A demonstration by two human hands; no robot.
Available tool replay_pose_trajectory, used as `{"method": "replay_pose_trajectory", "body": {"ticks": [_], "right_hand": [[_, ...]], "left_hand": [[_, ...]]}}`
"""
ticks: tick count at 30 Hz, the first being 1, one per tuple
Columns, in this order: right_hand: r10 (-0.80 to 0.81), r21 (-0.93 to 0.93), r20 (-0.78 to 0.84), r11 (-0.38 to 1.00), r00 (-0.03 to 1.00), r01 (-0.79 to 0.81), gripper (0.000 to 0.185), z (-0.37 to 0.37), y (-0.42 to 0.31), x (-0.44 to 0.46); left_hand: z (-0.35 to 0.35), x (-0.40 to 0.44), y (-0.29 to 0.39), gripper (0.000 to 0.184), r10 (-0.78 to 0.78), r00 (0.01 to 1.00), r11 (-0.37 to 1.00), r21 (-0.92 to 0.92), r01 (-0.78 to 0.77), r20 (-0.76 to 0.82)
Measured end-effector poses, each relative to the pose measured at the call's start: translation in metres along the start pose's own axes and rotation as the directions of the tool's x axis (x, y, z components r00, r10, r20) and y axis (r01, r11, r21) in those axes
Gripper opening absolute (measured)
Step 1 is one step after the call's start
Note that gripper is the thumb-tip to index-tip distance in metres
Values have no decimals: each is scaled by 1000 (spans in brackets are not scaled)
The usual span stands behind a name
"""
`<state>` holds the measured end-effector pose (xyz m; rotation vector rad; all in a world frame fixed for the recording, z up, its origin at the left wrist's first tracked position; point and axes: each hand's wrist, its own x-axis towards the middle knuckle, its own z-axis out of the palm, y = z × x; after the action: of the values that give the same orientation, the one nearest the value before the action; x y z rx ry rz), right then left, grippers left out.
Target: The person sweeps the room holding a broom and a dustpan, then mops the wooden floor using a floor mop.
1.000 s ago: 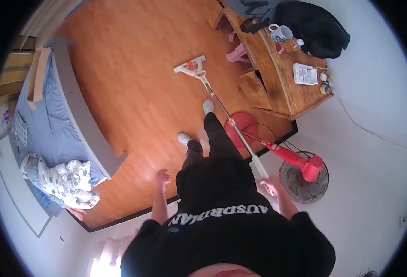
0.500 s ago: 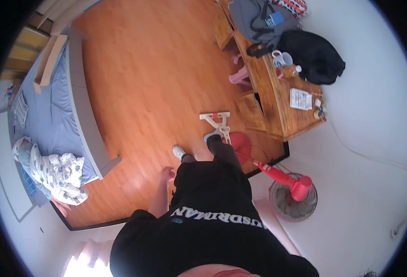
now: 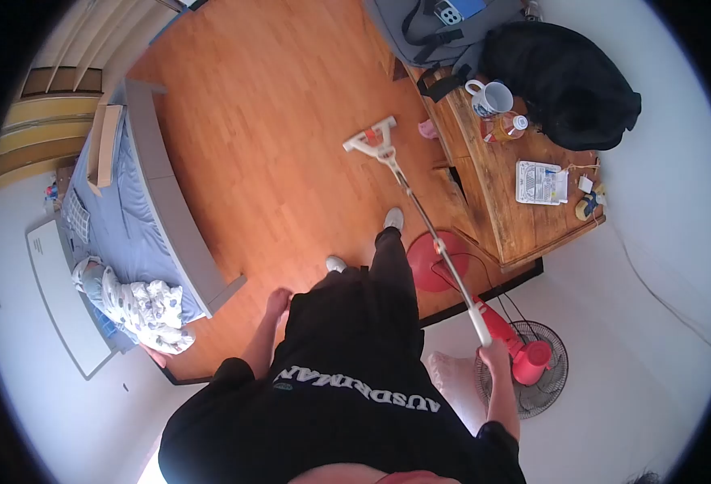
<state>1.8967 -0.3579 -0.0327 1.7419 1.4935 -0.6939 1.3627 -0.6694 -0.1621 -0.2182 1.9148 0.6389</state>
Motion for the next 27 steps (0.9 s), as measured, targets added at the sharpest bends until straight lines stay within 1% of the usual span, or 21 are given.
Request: {"method": "replay_pose_trajectory", "body": {"ticks": [1,3,5,6,7,9,10,11,12,13,14,15,17,18,20,21,23,24,25,26,27], "right_hand": [[-2,-29,59,1000,998,4,26,-16,-12,25],[-91,57,18,994,996,89,26,-48,-57,49],[-177,-1,-60,984,982,177,28,-75,-112,64],[-155,103,59,984,986,148,29,-82,-135,75],[-138,197,182,975,974,101,31,-86,-158,88],[-216,357,217,925,952,128,28,-81,-206,112],[-207,359,281,928,937,97,25,-92,-240,112],[-197,356,344,932,918,67,23,-103,-271,110],[-249,444,385,894,889,58,20,-89,-290,129],[-304,529,421,848,855,41,18,-73,-311,148],[-376,642,441,767,815,7,14,-99,-343,122],[-385,637,438,771,813,22,14,-102,-376,120],[-327,632,663,726,673,-270,10,-104,-431,116],[-324,636,660,722,678,-274,10,-97,-454,119],[-352,661,700,648,621,-378,8,-90,-502,126],[-356,674,686,639,635,-370,8,-115,-539,112],[-518,741,666,541,537,-397,9,-161,-587,68],[-524,683,725,470,446,-558,10,-177,-617,55],[-437,673,740,487,511,-557,13,-192,-649,37],[-575,636,740,432,348,-640,17,-206,-683,19],[-595,583,756,423,273,-694,21,-198,-715,12]], "left_hand": [[8,3,23,18,81,996,996,-38,-80,27],[33,-11,77,18,129,991,989,-74,-131,-32],[45,-10,108,15,182,983,983,-36,-181,22],[49,1,109,14,264,962,963,32,-267,65],[50,7,106,14,264,963,964,19,-265,51],[53,-1,129,15,315,949,946,85,-312,-30],[48,1,139,15,314,948,948,70,-311,-43],[40,5,150,16,263,964,963,-42,-265,-43],[34,10,159,16,213,976,964,-156,-216,-37],[29,16,168,16,213,976,961,-173,-218,-51],[23,22,173,16,156,984,983,-89,-164,-84],[15,31,180,17,108,987,994,-4,-109,-121],[5,65,182,18,84,983,996,16,-82,-162],[-5,79,193,19,55,980,998,43,-48,-193],[-26,110,228,20,83,981,996,55,-74,-178],[-39,128,259,21,113,978,993,62,-104,-175],[-61,160,323,23,157,983,986,69,-151,-97],[-72,155,365,25,159,986,985,-78,-156,40],[-83,151,427,27,207,965,960,-226,-167,163],[-94,142,480,29,205,950,955,-262,-141,236],[-102,131,519,32,184,932,953,-290,-91,312]]}}
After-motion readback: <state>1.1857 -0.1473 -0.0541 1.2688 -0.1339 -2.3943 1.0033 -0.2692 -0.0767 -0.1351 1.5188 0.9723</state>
